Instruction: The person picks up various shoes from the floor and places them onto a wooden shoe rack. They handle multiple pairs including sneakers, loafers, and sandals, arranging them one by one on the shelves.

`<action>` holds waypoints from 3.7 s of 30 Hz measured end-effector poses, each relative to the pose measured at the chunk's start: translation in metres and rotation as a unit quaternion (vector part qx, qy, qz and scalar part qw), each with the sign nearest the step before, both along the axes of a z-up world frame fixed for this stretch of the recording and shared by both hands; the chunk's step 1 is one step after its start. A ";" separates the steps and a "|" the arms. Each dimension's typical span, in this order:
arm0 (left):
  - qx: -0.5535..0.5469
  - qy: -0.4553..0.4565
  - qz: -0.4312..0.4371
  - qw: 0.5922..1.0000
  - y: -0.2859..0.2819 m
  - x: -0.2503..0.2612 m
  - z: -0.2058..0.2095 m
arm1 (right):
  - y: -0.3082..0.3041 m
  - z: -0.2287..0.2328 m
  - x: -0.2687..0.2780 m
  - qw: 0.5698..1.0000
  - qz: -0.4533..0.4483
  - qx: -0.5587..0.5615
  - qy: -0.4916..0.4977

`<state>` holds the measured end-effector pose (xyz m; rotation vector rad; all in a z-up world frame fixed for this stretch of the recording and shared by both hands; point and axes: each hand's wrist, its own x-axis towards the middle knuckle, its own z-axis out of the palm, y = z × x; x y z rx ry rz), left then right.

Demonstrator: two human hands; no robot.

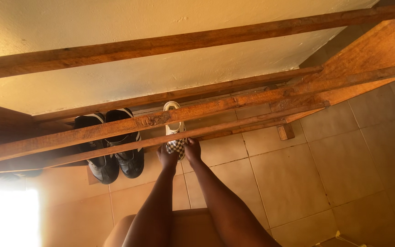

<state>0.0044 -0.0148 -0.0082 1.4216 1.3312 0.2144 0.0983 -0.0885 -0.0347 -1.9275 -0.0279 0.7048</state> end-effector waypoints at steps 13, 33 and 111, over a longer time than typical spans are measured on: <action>-0.077 -0.009 0.032 0.997 0.009 0.018 -0.005 | 0.005 0.033 0.015 0.993 0.019 0.099 0.056; -0.463 -0.428 0.290 0.720 -0.080 -0.192 0.443 | -0.146 0.489 -0.151 0.753 -0.193 0.393 0.491; 0.036 -0.749 0.565 0.345 0.131 -0.579 0.733 | 0.367 0.840 -0.396 0.604 0.332 0.164 0.706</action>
